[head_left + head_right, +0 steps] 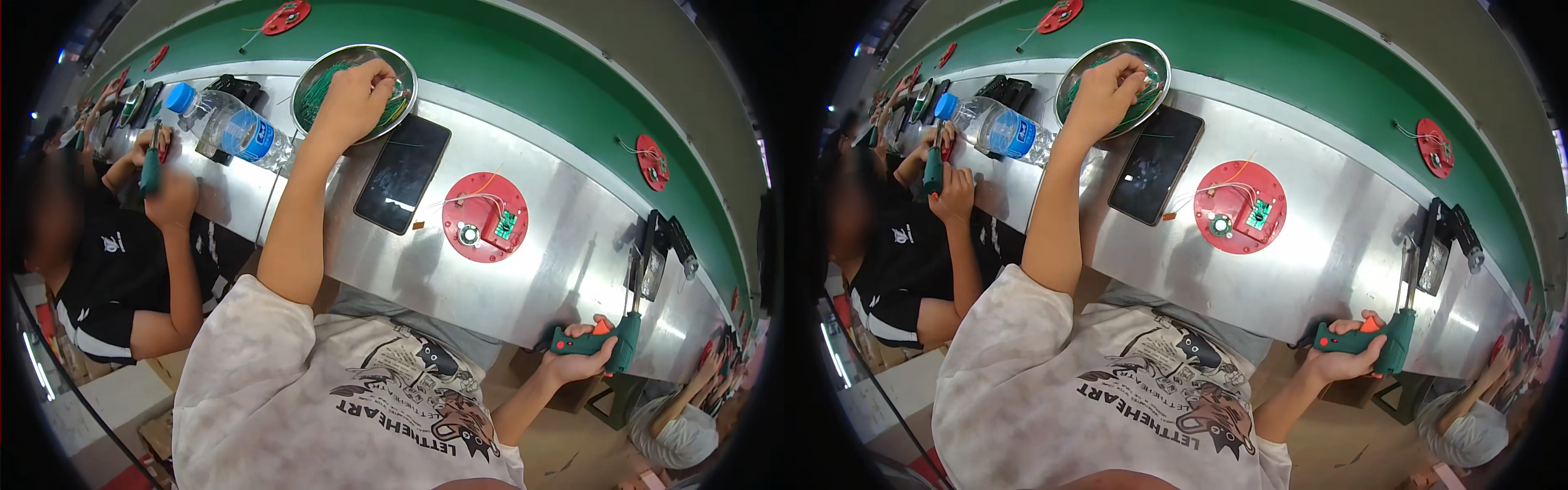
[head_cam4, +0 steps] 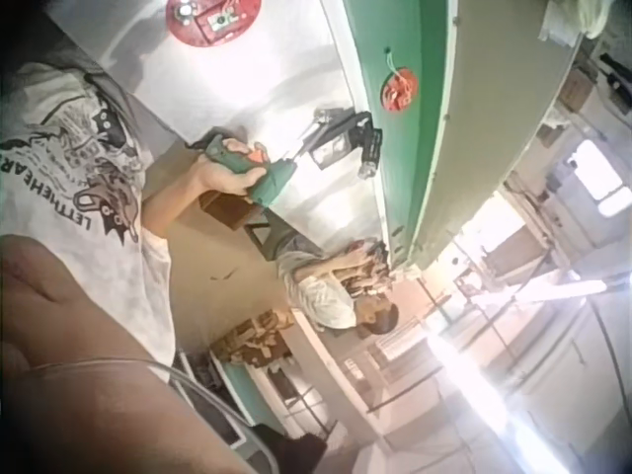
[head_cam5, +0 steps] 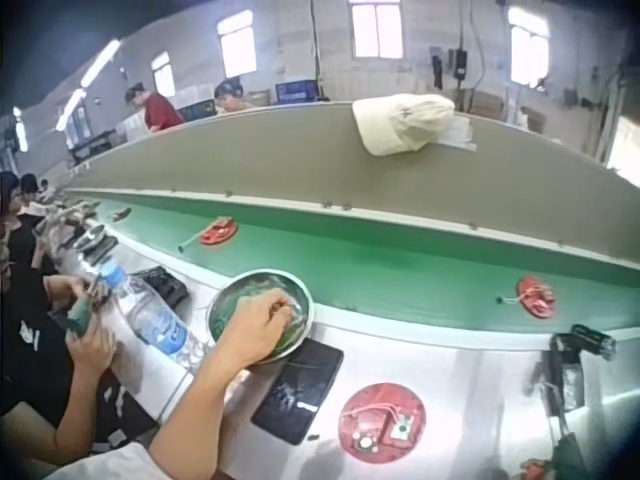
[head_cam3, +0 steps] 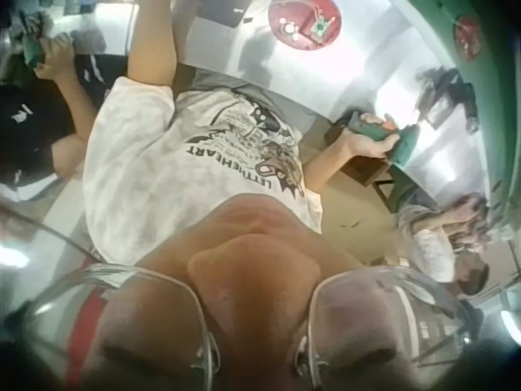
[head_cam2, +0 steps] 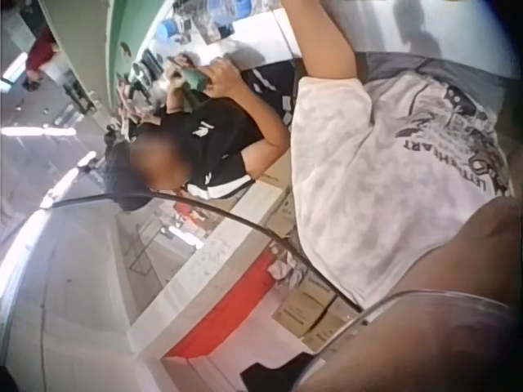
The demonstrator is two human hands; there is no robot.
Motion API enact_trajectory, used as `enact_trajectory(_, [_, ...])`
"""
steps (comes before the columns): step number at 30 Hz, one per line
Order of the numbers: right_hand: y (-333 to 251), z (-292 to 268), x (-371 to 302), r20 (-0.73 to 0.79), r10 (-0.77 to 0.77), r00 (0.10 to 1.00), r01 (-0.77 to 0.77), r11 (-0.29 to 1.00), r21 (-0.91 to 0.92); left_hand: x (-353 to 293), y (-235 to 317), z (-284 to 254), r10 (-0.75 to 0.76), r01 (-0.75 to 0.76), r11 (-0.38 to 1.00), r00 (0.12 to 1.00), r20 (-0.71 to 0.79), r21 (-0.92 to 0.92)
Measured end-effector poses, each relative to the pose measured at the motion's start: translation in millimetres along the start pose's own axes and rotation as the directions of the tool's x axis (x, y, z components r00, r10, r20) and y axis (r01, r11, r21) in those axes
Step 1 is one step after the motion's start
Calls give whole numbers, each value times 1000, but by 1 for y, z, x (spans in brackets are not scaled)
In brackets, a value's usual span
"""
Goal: The recorder is soldering components and wires onto a circuit board at an assembly line.
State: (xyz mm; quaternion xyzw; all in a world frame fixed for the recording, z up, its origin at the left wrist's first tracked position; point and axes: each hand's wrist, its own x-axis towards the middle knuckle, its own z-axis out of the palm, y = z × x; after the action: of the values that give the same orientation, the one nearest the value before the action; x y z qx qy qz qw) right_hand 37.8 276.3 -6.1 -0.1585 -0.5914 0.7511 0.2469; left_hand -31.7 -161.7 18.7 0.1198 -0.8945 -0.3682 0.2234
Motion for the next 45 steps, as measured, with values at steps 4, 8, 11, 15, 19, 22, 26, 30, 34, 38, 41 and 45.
enact_trajectory(4, [2, -9, 1, 61, 11, 998, -12, 1000, 17, 4, -15, 0, 104, -105, 988, 995, 10, 114])
enact_trajectory(8, [2, -11, -1, 62, 16, 998, -16, 1000, 3, 6, -27, -2, 39, -43, 989, 999, 31, 138])
enact_trajectory(11, [2, -18, 3, 72, 108, 992, -111, 993, 38, 7, -18, 2, 121, -122, 981, 993, 18, 148])
enact_trajectory(15, [1, -25, 4, 331, 145, 932, -184, 979, 90, -6, 39, 8, 302, -313, 945, 947, -114, -94])
enact_trajectory(19, [-19, -6, -26, 508, -92, 856, 152, 985, -77, -50, 98, 23, 533, -507, 833, 842, 79, -219])
enact_trajectory(22, [-20, -9, -43, 648, -47, 760, 153, 982, -109, -76, 92, 49, 628, -583, 771, 765, 146, -257])
enact_trajectory(26, [-11, -9, -60, 663, -32, 748, 137, 985, -106, -94, 77, 72, 633, -600, 769, 762, 138, -220])
enact_trajectory(30, [-5, -8, -61, 716, 5, 698, 153, 976, -156, -96, 68, 82, 677, -660, 735, 726, 118, -153])
enact_trajectory(34, [3, -8, -70, 708, 6, 706, 150, 976, -157, -96, 64, 81, 676, -655, 736, 724, 138, -170])
enact_trajectory(38, [3, -3, -72, 676, 42, 736, 112, 977, -183, -96, 59, 81, 702, -687, 711, 703, 114, -151])
enact_trajectory(41, [0, -3, -72, 678, 61, 732, 97, 976, -193, -98, 58, 81, 694, -681, 720, 708, 132, -136])
enact_trajectory(45, [-1, -4, -71, 670, 56, 741, 93, 978, -185, -98, 57, 82, 696, -682, 718, 705, 136, -139])
